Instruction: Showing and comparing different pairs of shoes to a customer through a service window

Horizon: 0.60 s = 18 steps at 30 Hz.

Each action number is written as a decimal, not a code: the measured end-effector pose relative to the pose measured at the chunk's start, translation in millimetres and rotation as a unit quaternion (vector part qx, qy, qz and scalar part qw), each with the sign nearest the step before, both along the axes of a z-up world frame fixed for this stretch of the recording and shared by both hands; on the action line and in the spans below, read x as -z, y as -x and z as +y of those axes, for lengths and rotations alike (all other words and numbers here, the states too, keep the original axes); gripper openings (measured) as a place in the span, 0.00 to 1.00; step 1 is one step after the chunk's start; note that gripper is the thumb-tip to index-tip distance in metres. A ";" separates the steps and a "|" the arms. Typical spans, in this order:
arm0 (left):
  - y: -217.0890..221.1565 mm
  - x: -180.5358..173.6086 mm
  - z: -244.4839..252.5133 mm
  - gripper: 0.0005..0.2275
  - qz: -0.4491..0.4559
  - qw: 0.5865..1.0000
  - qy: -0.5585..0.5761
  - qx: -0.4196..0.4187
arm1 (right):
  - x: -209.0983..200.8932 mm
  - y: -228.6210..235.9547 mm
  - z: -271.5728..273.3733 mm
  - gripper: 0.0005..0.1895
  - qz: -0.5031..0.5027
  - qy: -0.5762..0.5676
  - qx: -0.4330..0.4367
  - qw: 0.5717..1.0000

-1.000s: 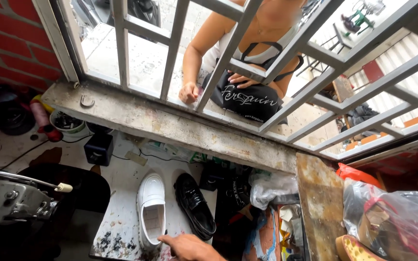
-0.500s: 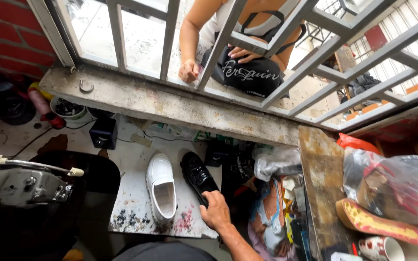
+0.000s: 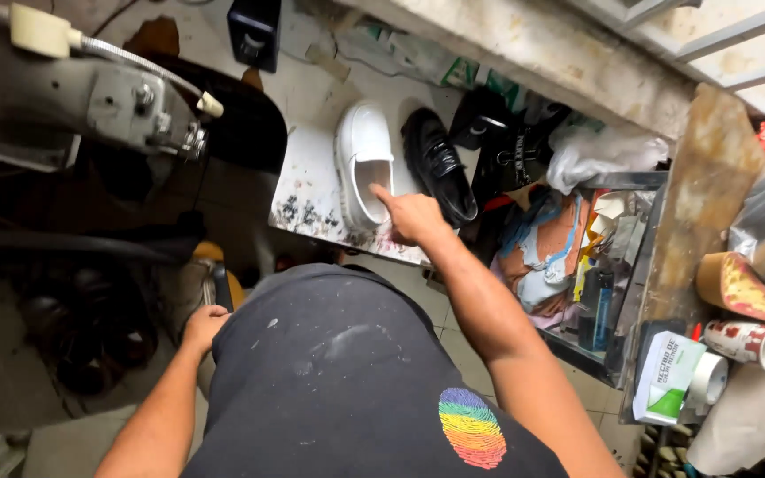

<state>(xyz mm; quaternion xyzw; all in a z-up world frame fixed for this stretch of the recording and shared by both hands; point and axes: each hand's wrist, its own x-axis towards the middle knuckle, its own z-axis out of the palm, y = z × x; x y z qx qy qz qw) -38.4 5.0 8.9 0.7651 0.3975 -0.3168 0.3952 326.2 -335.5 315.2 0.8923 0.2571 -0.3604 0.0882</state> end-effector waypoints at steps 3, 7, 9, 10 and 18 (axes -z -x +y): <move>31.6 5.0 15.2 0.24 0.030 0.999 -0.018 -0.028 | 42.2 2.6 -11.2 0.45 0.011 0.047 0.019 0.999; 70.4 -10.7 13.7 0.22 0.034 0.998 -0.019 -0.048 | 49.8 3.7 -12.5 0.45 -0.014 0.053 0.062 0.997; 82.9 -7.8 20.4 0.21 0.020 0.999 0.004 -0.027 | 49.3 4.1 -8.2 0.42 0.041 0.083 0.047 0.995; 90.6 -11.4 16.3 0.21 0.012 1.000 0.003 -0.029 | 42.0 12.1 0.6 0.42 0.033 0.081 0.046 0.995; 59.8 -49.6 2.8 0.10 -0.029 0.998 0.032 0.055 | -22.0 91.2 30.0 0.45 0.061 -0.268 0.318 0.907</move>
